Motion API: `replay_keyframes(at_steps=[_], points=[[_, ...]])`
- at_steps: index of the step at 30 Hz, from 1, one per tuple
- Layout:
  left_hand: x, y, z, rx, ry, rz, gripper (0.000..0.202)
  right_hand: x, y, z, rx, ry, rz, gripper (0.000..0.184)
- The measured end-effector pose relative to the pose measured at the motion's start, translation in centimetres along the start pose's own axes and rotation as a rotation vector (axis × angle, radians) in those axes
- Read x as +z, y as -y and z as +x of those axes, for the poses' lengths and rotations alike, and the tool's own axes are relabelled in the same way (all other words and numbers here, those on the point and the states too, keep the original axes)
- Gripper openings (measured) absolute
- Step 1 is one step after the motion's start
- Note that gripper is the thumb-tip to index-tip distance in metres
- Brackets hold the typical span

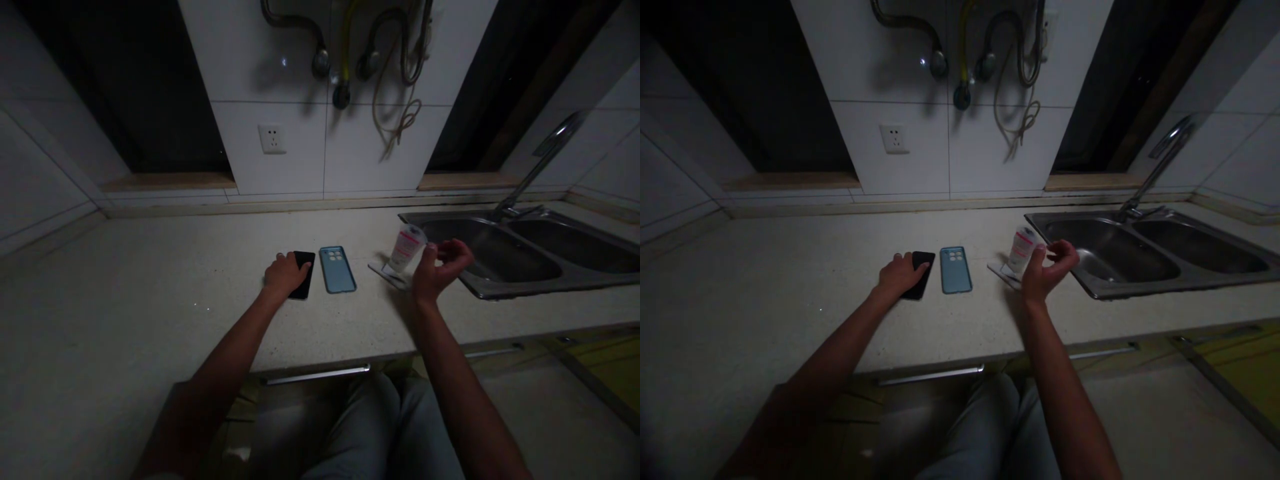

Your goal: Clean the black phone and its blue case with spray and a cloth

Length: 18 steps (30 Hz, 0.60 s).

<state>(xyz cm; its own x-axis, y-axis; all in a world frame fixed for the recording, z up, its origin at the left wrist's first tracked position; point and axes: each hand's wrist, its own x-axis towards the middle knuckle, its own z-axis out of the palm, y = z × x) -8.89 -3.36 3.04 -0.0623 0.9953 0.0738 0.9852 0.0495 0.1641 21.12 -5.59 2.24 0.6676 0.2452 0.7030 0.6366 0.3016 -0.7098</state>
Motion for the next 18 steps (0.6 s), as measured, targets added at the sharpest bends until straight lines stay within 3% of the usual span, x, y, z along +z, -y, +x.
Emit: replay_keyframes(at_steps=[2,5,7,9,14,18], points=[[0.0,-0.1,0.0,-0.001,-0.002,0.001,0.060,0.2,-1.2,0.4,0.066,0.069,-0.037,0.047],[0.0,-0.2,-0.1,-0.002,-0.019,0.000,0.061,0.5,-2.6,0.4,0.176,0.279,-0.088,0.057],[-0.1,-0.2,-0.1,-0.004,-0.028,-0.009,0.060,0.7,-3.1,0.2,0.209,0.433,-0.070,0.049],[-0.3,-0.3,-0.2,-0.001,-0.050,-0.022,0.059,0.8,-3.3,0.0,0.211,0.504,-0.032,0.037],[-0.7,-0.7,-0.3,0.080,-0.154,-0.094,0.055,0.7,-1.8,0.0,0.232,0.401,0.083,0.037],[-0.7,-1.4,-0.6,0.259,-0.229,-0.235,0.052,1.0,-0.1,-0.3,0.350,0.367,0.380,0.046]])
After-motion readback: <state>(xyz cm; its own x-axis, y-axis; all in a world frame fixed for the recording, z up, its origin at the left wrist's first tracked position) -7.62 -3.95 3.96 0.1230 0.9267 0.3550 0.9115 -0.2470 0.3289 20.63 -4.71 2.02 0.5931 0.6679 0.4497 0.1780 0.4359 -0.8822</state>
